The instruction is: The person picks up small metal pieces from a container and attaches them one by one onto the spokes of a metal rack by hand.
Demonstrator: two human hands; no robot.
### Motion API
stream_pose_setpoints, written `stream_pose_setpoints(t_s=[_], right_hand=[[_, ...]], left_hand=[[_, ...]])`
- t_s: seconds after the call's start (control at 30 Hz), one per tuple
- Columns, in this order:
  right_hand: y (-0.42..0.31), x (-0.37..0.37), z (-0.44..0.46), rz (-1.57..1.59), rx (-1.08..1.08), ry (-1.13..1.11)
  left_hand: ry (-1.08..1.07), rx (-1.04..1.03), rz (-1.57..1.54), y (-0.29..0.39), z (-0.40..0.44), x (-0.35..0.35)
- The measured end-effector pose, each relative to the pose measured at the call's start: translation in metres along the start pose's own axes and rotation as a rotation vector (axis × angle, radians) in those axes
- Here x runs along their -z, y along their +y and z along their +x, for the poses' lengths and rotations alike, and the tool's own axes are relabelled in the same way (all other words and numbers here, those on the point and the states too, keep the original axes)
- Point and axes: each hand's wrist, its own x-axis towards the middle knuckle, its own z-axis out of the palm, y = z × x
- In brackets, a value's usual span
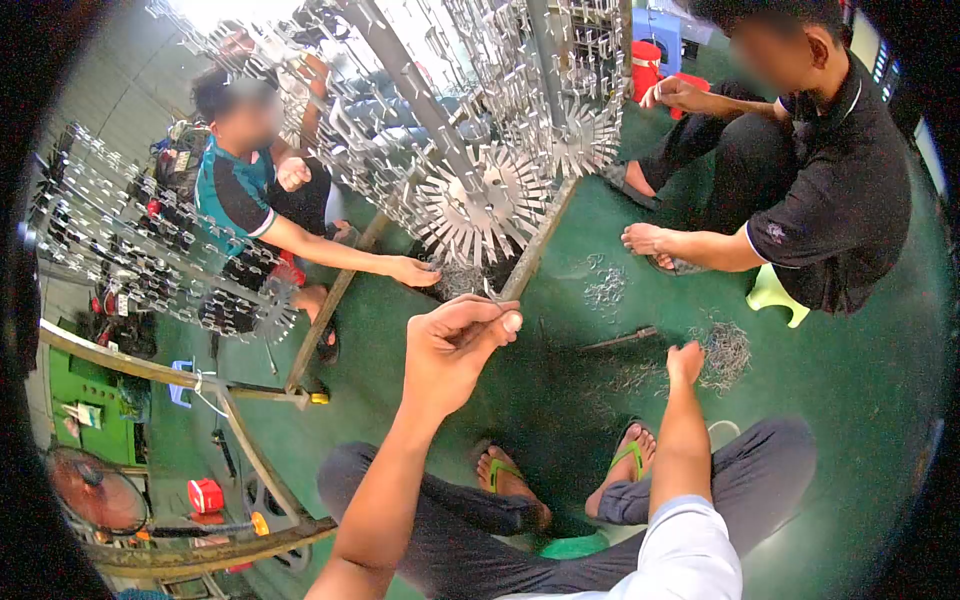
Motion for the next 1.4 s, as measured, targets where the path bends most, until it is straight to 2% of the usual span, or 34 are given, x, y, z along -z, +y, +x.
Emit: stream_pose_setpoints(t_s=[0.1, 0.13, 0.17, 0.2, 0.23, 0.27, 0.3, 0.37, 0.47, 0.6, 0.7, 0.8, 0.9, 1.0, 1.1, 1.23, 1.33, 1.37, 1.4], right_hand=[[-0.018, 0.019, -0.064, -0.199, -0.168, 0.446], [-0.009, 0.005, -0.07, -0.232, -0.233, 0.313], [-0.01, 0.018, -0.082, -0.125, -0.172, -0.08], [0.007, -0.019, -0.102, -0.285, -0.036, 0.23], [-0.024, 0.022, -0.124, -0.128, -0.002, 0.039], [-0.02, 0.004, -0.139, 0.055, 0.079, 0.217], [-0.016, -0.01, -0.147, 0.005, 0.122, 0.281], [-0.006, -0.021, -0.166, 0.072, 0.209, 0.271], [0.006, -0.023, -0.193, 0.056, 0.359, 0.224], [0.011, -0.022, -0.189, 0.257, 0.146, 0.428], [0.023, -0.022, -0.156, 0.255, -0.102, 0.569], [0.038, -0.029, -0.117, 0.52, -0.399, 0.574], [0.041, -0.023, -0.101, 0.581, -0.356, 0.573], [0.037, -0.015, -0.086, 0.472, -0.325, 0.565], [0.043, -0.008, -0.07, 0.186, -0.019, 0.536], [0.045, 0.006, -0.064, 0.102, -0.059, 0.299], [0.058, -0.005, -0.058, -0.055, 0.027, 0.176], [0.045, 0.009, -0.069, -0.059, 0.093, 0.296], [0.054, -0.003, -0.062, -0.107, 0.109, 0.311]], left_hand=[[0.023, -0.041, 0.04, -0.001, 0.003, 0.0], [0.021, -0.028, 0.074, 0.001, 0.003, 0.001], [-0.007, 0.002, 0.096, 0.001, 0.001, -0.002], [0.003, -0.006, 0.088, 0.001, 0.0, -0.008], [0.016, -0.016, 0.076, 0.0, 0.005, -0.008], [-0.003, -0.031, 0.093, -0.002, 0.008, -0.008], [-0.013, -0.059, 0.116, -0.004, 0.01, -0.009], [0.051, -0.037, -0.013, -0.005, 0.008, -0.018], [0.005, -0.042, 0.068, -0.011, 0.011, -0.011], [-0.018, -0.034, 0.104, -0.007, 0.01, -0.014], [-0.006, -0.04, 0.099, -0.008, 0.007, -0.012], [0.0, -0.046, 0.1, -0.006, 0.006, -0.012], [-0.018, -0.046, 0.108, -0.005, 0.006, -0.011], [-0.036, -0.053, 0.117, -0.005, 0.006, -0.012], [-0.024, -0.057, 0.111, -0.006, 0.004, -0.012], [-0.012, -0.067, 0.104, -0.01, 0.005, -0.008], [-0.007, -0.053, 0.137, -0.008, 0.007, -0.01], [0.021, -0.063, 0.171, -0.004, 0.009, -0.008], [0.019, -0.045, 0.145, -0.002, 0.008, -0.011]])
